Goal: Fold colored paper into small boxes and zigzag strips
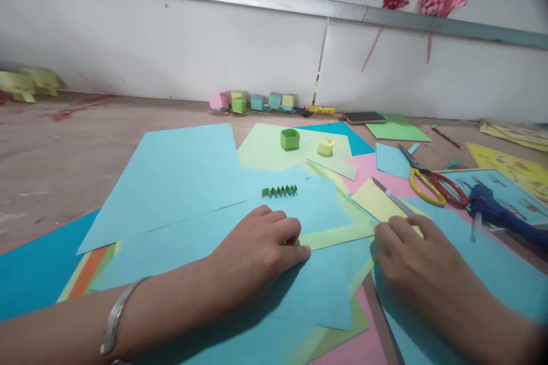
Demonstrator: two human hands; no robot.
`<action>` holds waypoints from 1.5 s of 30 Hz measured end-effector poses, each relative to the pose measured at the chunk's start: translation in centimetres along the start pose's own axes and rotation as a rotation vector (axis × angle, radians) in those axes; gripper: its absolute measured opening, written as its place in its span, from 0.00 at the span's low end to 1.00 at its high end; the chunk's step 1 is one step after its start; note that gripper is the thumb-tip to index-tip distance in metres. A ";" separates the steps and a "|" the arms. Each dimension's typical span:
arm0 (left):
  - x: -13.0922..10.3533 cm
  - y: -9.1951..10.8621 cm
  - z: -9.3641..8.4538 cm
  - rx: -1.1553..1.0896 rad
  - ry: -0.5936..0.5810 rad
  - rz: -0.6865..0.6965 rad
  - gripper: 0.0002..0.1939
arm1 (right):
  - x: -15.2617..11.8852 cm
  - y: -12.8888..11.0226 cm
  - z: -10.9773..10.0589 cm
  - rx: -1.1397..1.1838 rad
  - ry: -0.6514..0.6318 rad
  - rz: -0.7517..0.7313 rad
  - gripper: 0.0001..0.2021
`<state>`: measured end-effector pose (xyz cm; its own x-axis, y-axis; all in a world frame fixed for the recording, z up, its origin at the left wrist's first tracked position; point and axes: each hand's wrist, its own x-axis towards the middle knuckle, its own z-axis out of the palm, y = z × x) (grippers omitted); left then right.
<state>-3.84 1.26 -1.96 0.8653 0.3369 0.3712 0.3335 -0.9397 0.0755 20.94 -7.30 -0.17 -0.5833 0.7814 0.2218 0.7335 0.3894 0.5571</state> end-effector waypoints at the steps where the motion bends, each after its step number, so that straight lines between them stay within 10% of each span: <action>1: 0.1 0.1 -0.2 0.002 -0.017 -0.001 0.14 | 0.6 0.0 -0.4 -0.004 0.035 0.018 0.13; 10: 0.5 0.5 -0.8 0.077 -0.115 0.027 0.12 | 3.4 -1.7 -0.9 0.220 0.338 -0.094 0.15; 17: -0.3 1.7 -1.4 0.209 -0.064 0.038 0.17 | 2.6 -3.7 1.5 0.434 0.094 -0.195 0.07; 32: -8.7 4.3 -5.7 0.431 -0.173 -0.116 0.16 | 2.5 -3.4 1.4 0.463 0.256 -0.156 0.16; 39: -4.5 4.1 -8.3 0.434 -0.162 -0.248 0.18 | 2.6 -3.7 1.2 0.442 0.273 -0.129 0.18; 45: -0.2 2.3 -4.7 0.231 -0.153 -0.313 0.10 | 3.2 -3.1 1.3 0.417 0.317 -0.139 0.16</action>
<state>-4.97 -1.18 2.47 0.7488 0.6252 0.2201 0.6492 -0.7587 -0.0535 17.27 -5.38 -2.19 -0.7139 0.5483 0.4356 0.6807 0.6894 0.2478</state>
